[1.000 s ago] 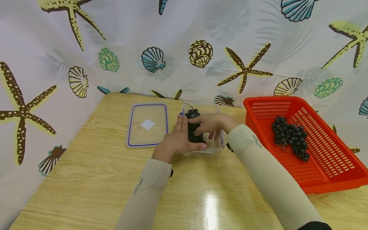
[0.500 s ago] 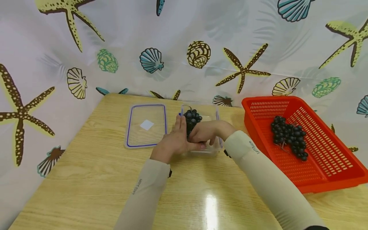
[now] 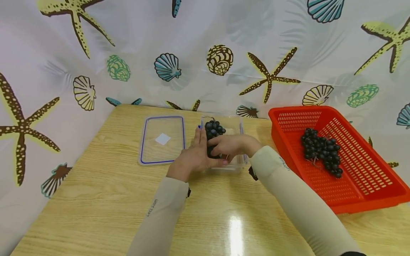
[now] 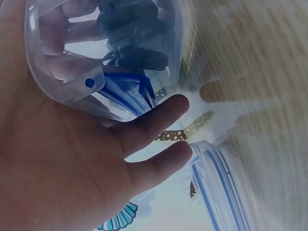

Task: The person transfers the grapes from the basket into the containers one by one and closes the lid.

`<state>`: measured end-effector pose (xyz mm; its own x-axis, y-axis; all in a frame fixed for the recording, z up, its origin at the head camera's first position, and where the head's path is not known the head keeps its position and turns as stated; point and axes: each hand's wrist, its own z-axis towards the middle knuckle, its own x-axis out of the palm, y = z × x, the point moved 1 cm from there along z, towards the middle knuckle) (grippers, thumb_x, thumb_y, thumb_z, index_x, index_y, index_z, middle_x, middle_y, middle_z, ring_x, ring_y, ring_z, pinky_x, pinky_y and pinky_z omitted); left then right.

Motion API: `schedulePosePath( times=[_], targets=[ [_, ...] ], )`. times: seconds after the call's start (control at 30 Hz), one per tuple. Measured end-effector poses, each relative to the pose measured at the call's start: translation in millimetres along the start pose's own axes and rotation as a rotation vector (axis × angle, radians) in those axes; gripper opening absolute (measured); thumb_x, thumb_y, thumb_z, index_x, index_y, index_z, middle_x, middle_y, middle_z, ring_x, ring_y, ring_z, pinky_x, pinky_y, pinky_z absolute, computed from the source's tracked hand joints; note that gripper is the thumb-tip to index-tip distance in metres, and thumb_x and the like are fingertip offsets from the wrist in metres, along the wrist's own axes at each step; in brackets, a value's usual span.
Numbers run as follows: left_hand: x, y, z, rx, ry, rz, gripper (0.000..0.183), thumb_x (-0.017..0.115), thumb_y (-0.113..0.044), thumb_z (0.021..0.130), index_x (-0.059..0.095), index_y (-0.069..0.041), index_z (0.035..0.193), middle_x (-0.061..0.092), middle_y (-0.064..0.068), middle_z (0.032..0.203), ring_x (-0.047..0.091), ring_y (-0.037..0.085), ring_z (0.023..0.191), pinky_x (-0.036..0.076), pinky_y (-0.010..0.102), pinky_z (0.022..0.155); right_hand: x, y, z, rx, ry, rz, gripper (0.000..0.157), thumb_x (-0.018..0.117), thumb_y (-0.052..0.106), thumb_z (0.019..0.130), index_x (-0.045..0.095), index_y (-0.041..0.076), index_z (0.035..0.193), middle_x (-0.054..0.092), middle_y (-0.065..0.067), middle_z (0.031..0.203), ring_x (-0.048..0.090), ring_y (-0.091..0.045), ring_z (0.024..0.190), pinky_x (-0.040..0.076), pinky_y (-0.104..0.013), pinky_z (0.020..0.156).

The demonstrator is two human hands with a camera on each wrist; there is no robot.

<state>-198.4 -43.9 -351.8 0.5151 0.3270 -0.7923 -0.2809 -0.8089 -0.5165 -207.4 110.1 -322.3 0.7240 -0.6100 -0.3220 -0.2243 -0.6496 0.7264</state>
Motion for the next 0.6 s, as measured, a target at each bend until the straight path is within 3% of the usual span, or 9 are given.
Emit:
schedulePosePath(
  times=[0.1,0.23,0.43,0.6],
  targets=[
    [-0.6,0.1,0.5,0.004,-0.003,-0.004,0.134,0.065,-0.076,0.081,-0.024,-0.011,0.157,-0.028,0.012,0.163,0.024,0.042,0.147,0.021,0.067,0.112,3.4,0.6,-1.4,0.007,0.014,0.161,0.066,0.046,0.004,0.104,0.016,0.010,0.163,0.022,-0.014,0.163,0.054,-0.020,0.077,0.049,-0.031,0.066],
    [-0.2,1.0,0.7,0.008,-0.004,-0.011,0.134,0.065,-0.077,0.080,-0.024,-0.011,0.157,-0.028,0.012,0.163,0.023,0.044,0.147,0.022,0.067,0.111,5.8,-1.5,-2.4,-0.005,0.006,0.246,0.066,0.047,0.004,0.104,0.019,0.011,0.163,0.026,-0.015,0.161,0.052,-0.019,0.074,0.047,-0.030,0.063],
    [0.2,1.5,1.4,0.003,0.000,0.004,0.133,0.065,-0.075,0.082,-0.023,-0.011,0.157,-0.028,0.011,0.163,0.025,0.044,0.146,0.024,0.066,0.111,2.3,-0.4,-7.9,0.021,-0.057,0.086,0.058,0.051,0.009,0.104,0.033,0.014,0.160,0.043,-0.019,0.147,0.061,-0.022,0.080,0.054,-0.034,0.071],
    [0.5,1.0,2.0,-0.004,-0.003,0.011,0.133,0.065,-0.076,0.081,-0.022,-0.011,0.158,-0.028,0.010,0.163,0.031,0.048,0.142,0.032,0.062,0.109,-8.3,3.2,-18.0,0.010,-0.143,-0.092,0.051,0.052,0.013,0.105,0.045,0.018,0.155,0.041,-0.018,0.155,0.067,-0.034,0.106,0.058,-0.041,0.081]
  ],
)
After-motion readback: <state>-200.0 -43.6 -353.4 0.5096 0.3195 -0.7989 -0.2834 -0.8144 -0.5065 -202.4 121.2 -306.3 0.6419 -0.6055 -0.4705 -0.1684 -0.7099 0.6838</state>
